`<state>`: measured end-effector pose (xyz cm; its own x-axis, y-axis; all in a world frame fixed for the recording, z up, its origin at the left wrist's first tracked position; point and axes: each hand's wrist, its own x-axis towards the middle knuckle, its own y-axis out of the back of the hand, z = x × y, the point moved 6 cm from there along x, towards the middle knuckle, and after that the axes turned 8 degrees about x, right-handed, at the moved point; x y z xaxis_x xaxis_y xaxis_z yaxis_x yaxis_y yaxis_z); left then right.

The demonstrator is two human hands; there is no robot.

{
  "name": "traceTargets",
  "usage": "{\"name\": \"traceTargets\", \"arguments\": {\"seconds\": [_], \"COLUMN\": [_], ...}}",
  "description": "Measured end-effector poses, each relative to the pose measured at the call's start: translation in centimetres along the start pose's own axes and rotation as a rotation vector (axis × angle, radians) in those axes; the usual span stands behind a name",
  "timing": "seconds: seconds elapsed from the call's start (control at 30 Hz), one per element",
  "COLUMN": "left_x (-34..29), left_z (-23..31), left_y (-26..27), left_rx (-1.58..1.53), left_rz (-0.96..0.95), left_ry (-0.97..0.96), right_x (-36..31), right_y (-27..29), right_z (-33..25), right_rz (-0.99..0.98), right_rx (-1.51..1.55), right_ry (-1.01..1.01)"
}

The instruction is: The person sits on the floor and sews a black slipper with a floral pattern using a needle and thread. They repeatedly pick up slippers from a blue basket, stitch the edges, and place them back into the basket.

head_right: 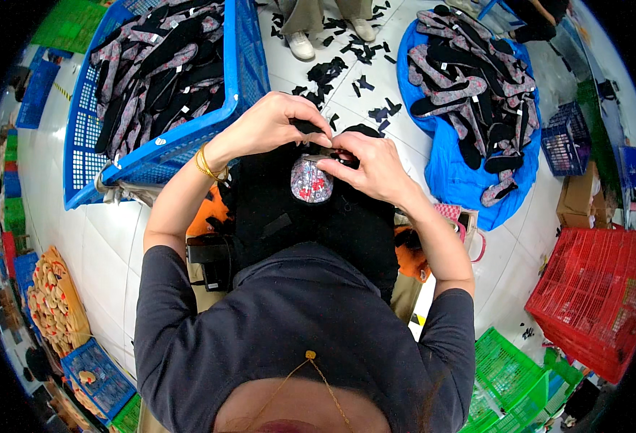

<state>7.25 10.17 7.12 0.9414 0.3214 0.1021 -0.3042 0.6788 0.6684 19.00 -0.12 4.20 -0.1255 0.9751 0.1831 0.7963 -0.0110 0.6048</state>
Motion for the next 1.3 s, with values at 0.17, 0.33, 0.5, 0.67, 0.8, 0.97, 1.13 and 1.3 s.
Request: {"name": "traceTargets", "arguments": {"seconds": [0.17, 0.33, 0.5, 0.67, 0.8, 0.97, 1.13, 1.3], "left_x": [-0.1, 0.0, -1.0, -3.0, -4.7, -5.3, -5.7, -6.4], "left_z": [-0.4, -1.4, -2.8, -3.4, -3.1, -2.2, -0.7, -0.2], "left_y": [-0.3, -0.5, 2.5, -2.3, -4.0, -3.6, -3.8, -4.9], "left_rx": [0.032, -0.080, 0.675, -0.011, -0.186, -0.207, 0.216, 0.269], "left_rz": [0.073, 0.119, 0.496, -0.121, -0.133, -0.072, 0.234, 0.369], "left_ry": [-0.109, -0.001, 0.043, -0.048, -0.123, 0.046, 0.086, 0.108], "right_x": [0.7, 0.0, -0.7, -1.4, -1.2, -1.6, -3.6, -5.3], "right_y": [0.1, -0.6, 0.6, -1.6, -3.1, -3.0, -2.7, -4.0], "right_z": [-0.2, 0.3, 3.5, 3.5, 2.7, 4.0, 4.3, 2.8], "right_rz": [-0.098, -0.080, -0.013, -0.083, -0.272, -0.274, 0.134, 0.453], "right_rx": [-0.035, 0.031, 0.606, 0.792, 0.823, 0.630, 0.514, 0.350], "right_ry": [-0.020, 0.039, -0.253, -0.391, -0.418, -0.463, -0.417, -0.330]}}
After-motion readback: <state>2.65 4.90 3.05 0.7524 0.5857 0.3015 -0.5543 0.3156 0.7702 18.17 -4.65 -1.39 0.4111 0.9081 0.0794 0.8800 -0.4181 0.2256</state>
